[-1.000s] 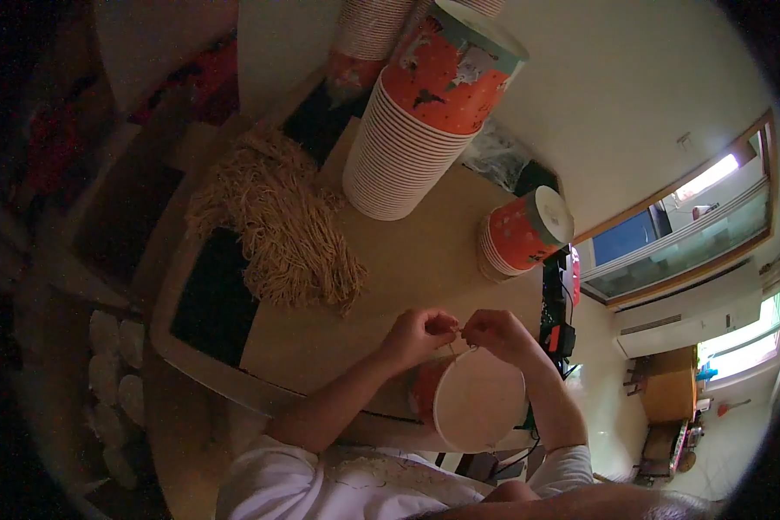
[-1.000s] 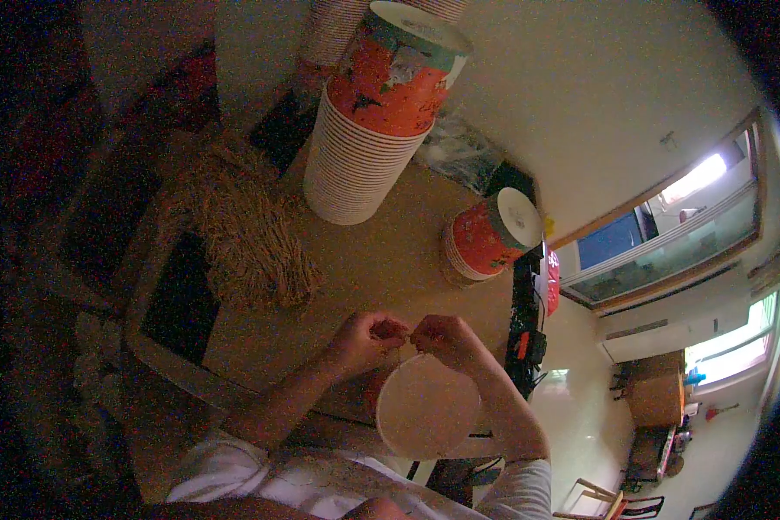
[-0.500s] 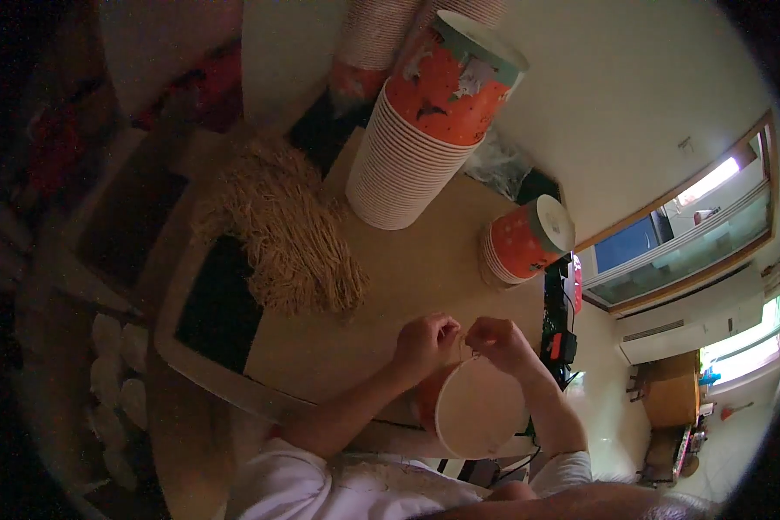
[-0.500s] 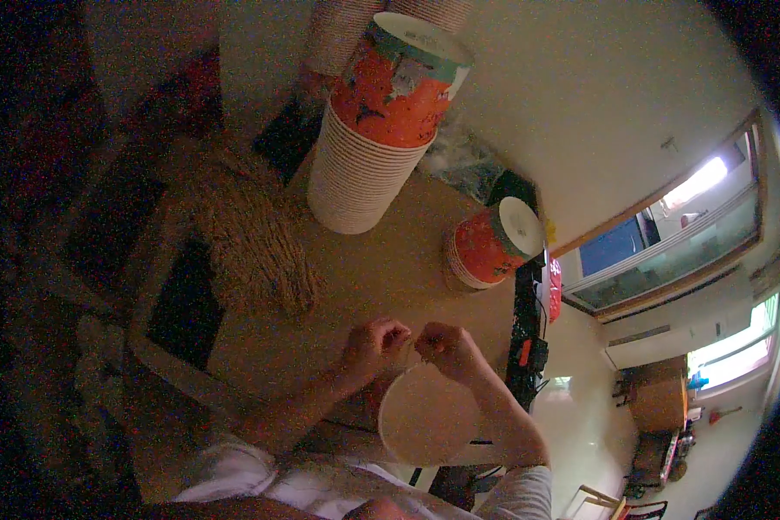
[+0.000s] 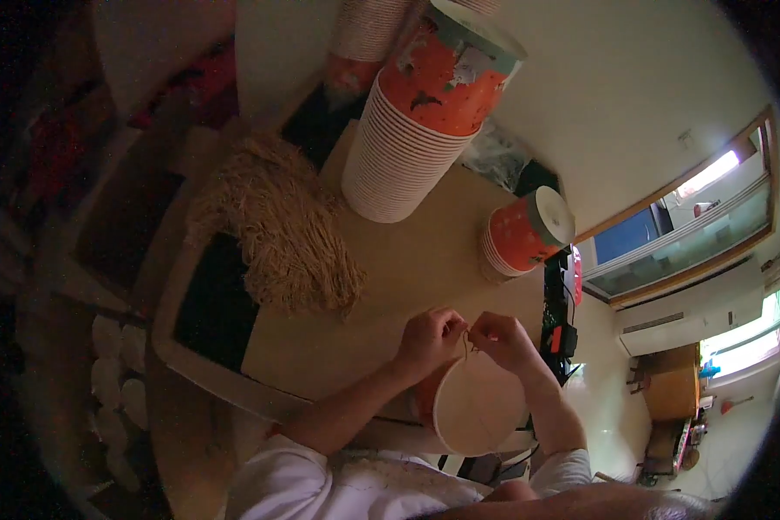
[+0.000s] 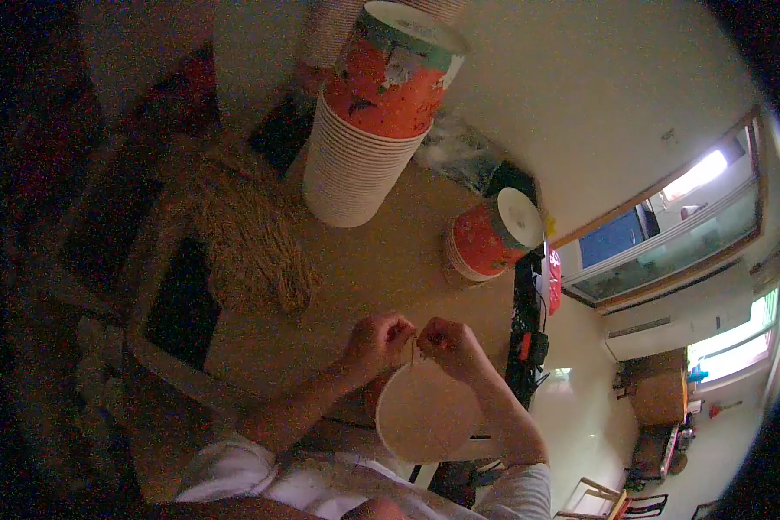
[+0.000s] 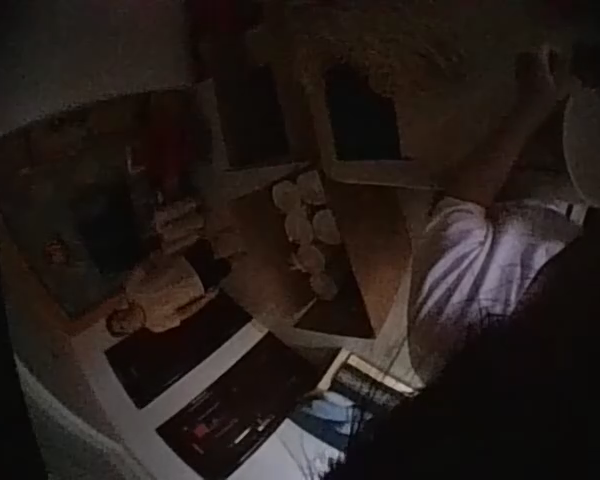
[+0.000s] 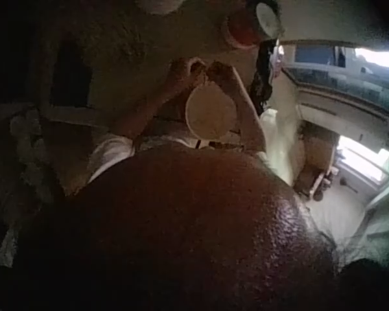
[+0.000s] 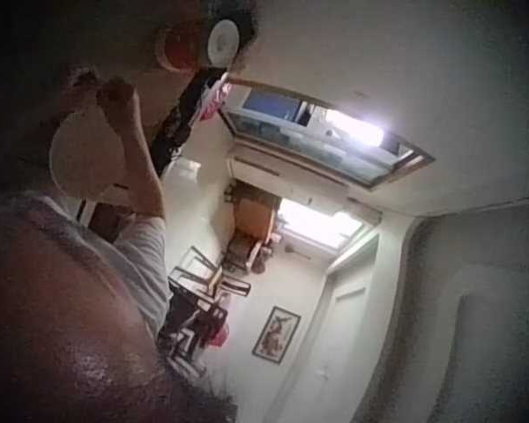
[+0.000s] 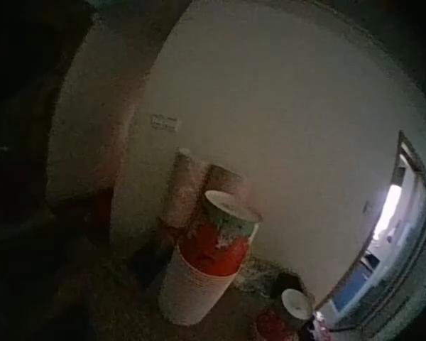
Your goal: Attaching carry strings to paper Halloween-themed buckets for product assembly.
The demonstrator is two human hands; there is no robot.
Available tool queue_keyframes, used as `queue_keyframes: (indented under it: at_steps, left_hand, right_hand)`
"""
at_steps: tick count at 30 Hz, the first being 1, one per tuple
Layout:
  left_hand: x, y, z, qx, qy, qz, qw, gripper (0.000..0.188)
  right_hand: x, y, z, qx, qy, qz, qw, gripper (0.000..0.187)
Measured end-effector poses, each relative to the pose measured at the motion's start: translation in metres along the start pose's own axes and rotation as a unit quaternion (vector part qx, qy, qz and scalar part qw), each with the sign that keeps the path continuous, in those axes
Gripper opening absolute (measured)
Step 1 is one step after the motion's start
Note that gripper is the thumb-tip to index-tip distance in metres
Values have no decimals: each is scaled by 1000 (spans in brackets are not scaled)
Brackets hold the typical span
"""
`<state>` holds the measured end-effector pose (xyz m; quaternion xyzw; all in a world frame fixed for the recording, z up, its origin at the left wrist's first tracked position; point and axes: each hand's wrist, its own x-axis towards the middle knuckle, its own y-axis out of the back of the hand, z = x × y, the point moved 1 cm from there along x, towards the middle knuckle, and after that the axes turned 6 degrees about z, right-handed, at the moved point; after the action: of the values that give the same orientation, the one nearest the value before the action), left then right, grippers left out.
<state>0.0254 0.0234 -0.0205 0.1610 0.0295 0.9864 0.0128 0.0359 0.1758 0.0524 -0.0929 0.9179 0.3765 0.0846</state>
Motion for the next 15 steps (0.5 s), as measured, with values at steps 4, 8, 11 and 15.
queue_keyframes:
  at_steps: [4,8,11,15]
  left_hand:
    - [10,14,8,-134,275,-130,943,17]
    - [6,10,5,-142,292,-217,921,17]
    - [3,5,-4,-135,278,-195,931,17]
    - [7,7,-2,-136,268,-196,934,16]
  right_hand:
    - [-3,7,0,55,-5,2,998,8]
    - [0,8,2,106,-23,-24,994,8]
    - [6,10,7,188,-71,-53,978,9]
    - [18,16,7,148,-52,-52,986,8]
